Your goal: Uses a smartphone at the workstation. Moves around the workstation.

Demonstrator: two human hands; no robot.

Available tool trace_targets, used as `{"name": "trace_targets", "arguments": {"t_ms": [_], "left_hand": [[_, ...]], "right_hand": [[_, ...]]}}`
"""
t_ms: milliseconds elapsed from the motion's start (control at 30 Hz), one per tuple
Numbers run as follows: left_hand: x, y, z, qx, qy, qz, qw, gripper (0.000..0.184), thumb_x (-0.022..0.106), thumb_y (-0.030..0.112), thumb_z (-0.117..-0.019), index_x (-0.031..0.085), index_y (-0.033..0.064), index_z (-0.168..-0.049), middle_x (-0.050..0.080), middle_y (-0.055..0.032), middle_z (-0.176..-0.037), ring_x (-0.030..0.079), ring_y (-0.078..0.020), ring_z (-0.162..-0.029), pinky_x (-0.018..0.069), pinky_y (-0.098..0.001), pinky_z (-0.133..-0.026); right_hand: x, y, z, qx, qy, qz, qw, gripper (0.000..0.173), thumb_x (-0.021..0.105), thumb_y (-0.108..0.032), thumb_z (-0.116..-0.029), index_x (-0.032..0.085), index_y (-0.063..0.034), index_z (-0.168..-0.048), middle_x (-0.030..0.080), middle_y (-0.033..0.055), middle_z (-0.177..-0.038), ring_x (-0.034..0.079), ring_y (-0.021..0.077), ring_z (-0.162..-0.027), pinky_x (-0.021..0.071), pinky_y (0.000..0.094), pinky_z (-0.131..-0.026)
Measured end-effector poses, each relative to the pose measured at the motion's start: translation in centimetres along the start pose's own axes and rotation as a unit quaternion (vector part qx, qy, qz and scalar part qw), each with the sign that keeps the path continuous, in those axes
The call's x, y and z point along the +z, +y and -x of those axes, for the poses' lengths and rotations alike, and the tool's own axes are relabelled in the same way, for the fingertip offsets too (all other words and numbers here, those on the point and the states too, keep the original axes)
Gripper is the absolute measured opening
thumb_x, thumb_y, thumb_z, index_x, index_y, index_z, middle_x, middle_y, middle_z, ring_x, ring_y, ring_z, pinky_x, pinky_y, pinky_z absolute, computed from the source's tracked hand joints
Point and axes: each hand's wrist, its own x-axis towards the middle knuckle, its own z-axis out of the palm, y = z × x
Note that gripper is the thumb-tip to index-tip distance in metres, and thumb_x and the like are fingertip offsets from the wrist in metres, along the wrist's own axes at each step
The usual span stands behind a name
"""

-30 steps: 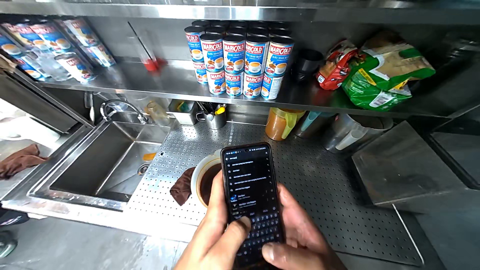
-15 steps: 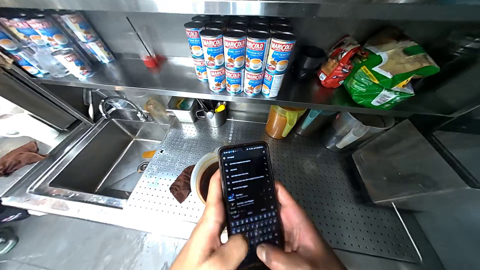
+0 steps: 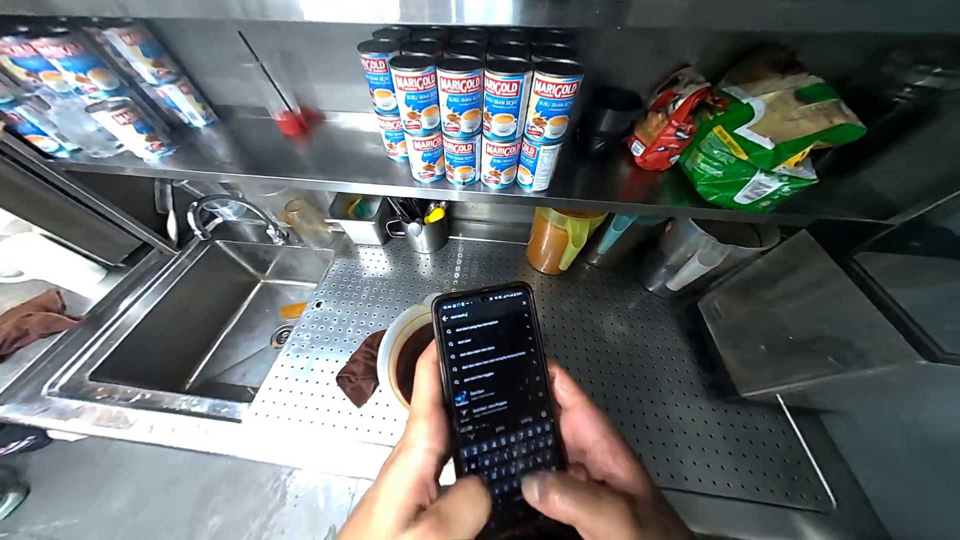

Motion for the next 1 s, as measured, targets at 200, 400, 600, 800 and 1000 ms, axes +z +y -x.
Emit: {"name": "trace_targets", "arguments": {"t_ms": [200, 400, 600, 800, 1000], "left_hand": [[-0.08, -0.67, 0.19, 0.043, -0.006, -0.015, 0.999, 0.097, 0.052, -0.011, -0.0824, -0.009, -0.001, -0.158, 0.041, -0.0139, -0.155, 0.052, -0.0212, -0.137, 0.0497, -0.0418, -0.112], [-0.06, -0.3, -0.1, 0.016, -0.002, -0.028, 0.999, 0.103, 0.054, -0.014, -0.0793, -0.009, 0.0014, -0.159, 0.045, -0.0177, -0.152, 0.053, -0.0283, -0.135, 0.0507, -0.0482, -0.111], [0.12, 0.0, -0.04, 0.007, 0.006, -0.015, 1.0, 0.102, 0.052, -0.016, -0.0774, -0.006, 0.0043, -0.159, 0.046, -0.0147, -0.151, 0.054, -0.0269, -0.134, 0.0513, -0.0488, -0.11], [0.01, -0.06, 0.11, 0.006, 0.004, -0.014, 1.0, 0.103, 0.052, -0.016, -0.0789, -0.008, 0.0065, -0.16, 0.045, -0.0135, -0.152, 0.054, -0.0264, -0.135, 0.0513, -0.049, -0.11], [-0.02, 0.0, 0.09, 0.007, 0.006, -0.03, 0.999, 0.104, 0.053, -0.014, -0.0797, -0.009, 0.0064, -0.16, 0.043, -0.0136, -0.154, 0.053, -0.0258, -0.136, 0.0511, -0.0482, -0.11]], "right_hand": [[0.31, 0.0, 0.0, 0.0, 0.022, 0.021, 1.0, 0.082, 0.065, 0.005, -0.0885, 0.013, 0.011, -0.152, 0.052, 0.0226, -0.141, 0.061, 0.0275, -0.125, 0.0541, 0.0453, -0.106], [-0.02, 0.06, -0.04, -0.013, -0.008, -0.007, 1.0, 0.082, 0.065, 0.001, -0.0892, 0.014, 0.0088, -0.152, 0.051, 0.021, -0.142, 0.059, 0.027, -0.127, 0.0523, 0.046, -0.107], [0.16, -0.01, -0.02, -0.012, -0.004, -0.02, 1.0, 0.081, 0.064, 0.003, -0.0874, 0.013, 0.0098, -0.151, 0.05, 0.0211, -0.142, 0.06, 0.0261, -0.127, 0.0531, 0.0443, -0.107], [0.0, 0.11, -0.12, -0.008, -0.014, -0.03, 0.999, 0.082, 0.063, 0.003, -0.088, 0.012, 0.0089, -0.152, 0.049, 0.0225, -0.143, 0.058, 0.0281, -0.129, 0.0514, 0.0465, -0.108], [0.3, -0.18, -0.23, -0.013, 0.0, -0.017, 1.0, 0.076, 0.063, 0.004, -0.0871, 0.018, 0.0092, -0.148, 0.051, 0.0203, -0.141, 0.06, 0.0257, -0.127, 0.0536, 0.044, -0.106]]}}
